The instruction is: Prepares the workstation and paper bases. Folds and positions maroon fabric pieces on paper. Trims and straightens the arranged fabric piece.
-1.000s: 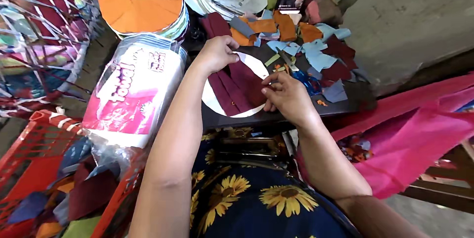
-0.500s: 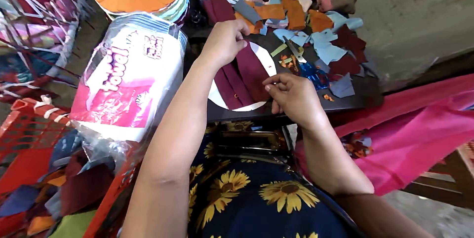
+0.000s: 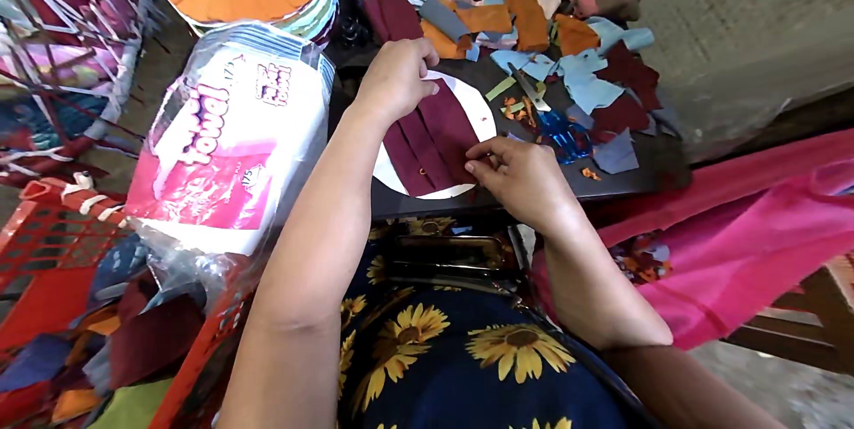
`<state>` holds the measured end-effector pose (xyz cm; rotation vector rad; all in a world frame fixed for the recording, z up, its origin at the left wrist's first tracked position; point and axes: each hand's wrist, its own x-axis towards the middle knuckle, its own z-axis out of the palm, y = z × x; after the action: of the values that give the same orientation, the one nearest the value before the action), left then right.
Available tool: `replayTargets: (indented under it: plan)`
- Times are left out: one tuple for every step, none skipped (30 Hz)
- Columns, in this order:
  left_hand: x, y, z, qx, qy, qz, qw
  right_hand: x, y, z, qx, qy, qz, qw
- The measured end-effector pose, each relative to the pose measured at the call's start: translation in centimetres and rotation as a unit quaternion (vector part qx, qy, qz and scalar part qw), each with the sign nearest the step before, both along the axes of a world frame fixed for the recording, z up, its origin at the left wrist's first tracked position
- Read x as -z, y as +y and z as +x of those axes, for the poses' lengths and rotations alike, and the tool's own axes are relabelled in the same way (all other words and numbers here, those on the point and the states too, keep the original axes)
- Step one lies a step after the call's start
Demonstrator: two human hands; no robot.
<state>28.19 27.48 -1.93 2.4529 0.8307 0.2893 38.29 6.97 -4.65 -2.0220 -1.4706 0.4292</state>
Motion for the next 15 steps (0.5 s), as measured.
replayTargets:
  plan:
    - [0.1,0.1,0.0,-0.004,-0.008,0.006,1.0,-0.1,0.0,0.0,-0.004,-0.005,-0.005,1.0]
    - [0.0,0.2,-0.1,-0.01,-0.013,0.012,1.0,-0.2,0.0,0.0,-0.005,-0.012,-0.011,1.0]
    - [-0.1,0.2,-0.1,-0.018,-0.022,0.018,0.999,-0.2,-0.1,0.0,-0.006,-0.021,-0.012,1.0]
    - [-0.3,0.2,-0.3,-0.026,-0.032,0.022,0.999,-0.1,-0.3,0.0,-0.006,-0.032,-0.01,0.999]
    - [-0.8,0.2,-0.4,-0.035,-0.042,0.025,0.998,-0.1,-0.4,0.1,-0.007,-0.044,-0.003,0.999]
    - [-1.5,0.1,-0.5,-0.043,-0.053,0.029,0.997,-0.2,-0.7,0.3,-0.007,-0.054,0.006,0.998]
    - [-2.4,0.0,-0.6,-0.049,-0.058,0.033,0.997,-0.3,-0.9,0.4,-0.005,-0.061,0.015,0.998]
    - [-3.4,-0.3,-0.9,-0.05,-0.06,0.036,0.996,-0.4,-1.3,0.6,-0.002,-0.066,0.021,0.998]
    - [-4.4,-0.6,-1.3,-0.048,-0.059,0.039,0.996,-0.4,-1.7,0.8,0.003,-0.072,0.03,0.997]
    - [-5.4,-0.9,-1.7,-0.044,-0.055,0.039,0.997,-0.4,-2.1,0.9,0.009,-0.08,0.039,0.996]
    - [-6.4,-1.4,-2.3,-0.039,-0.047,0.039,0.997,-0.3,-2.5,1.0,0.015,-0.087,0.045,0.995]
    - [-7.1,-1.9,-2.9,-0.037,-0.039,0.04,0.998,-0.2,-2.9,1.1,0.021,-0.09,0.049,0.995]
    - [-7.6,-2.6,-3.6,-0.039,-0.036,0.044,0.998,0.0,-3.3,1.2,0.024,-0.092,0.058,0.994]
    - [-7.7,-3.3,-4.4,-0.042,-0.035,0.048,0.997,0.4,-3.6,1.3,0.023,-0.097,0.075,0.992]
    - [-7.5,-4.2,-5.1,-0.045,-0.035,0.054,0.997,0.9,-4.0,1.4,0.016,-0.101,0.098,0.99]
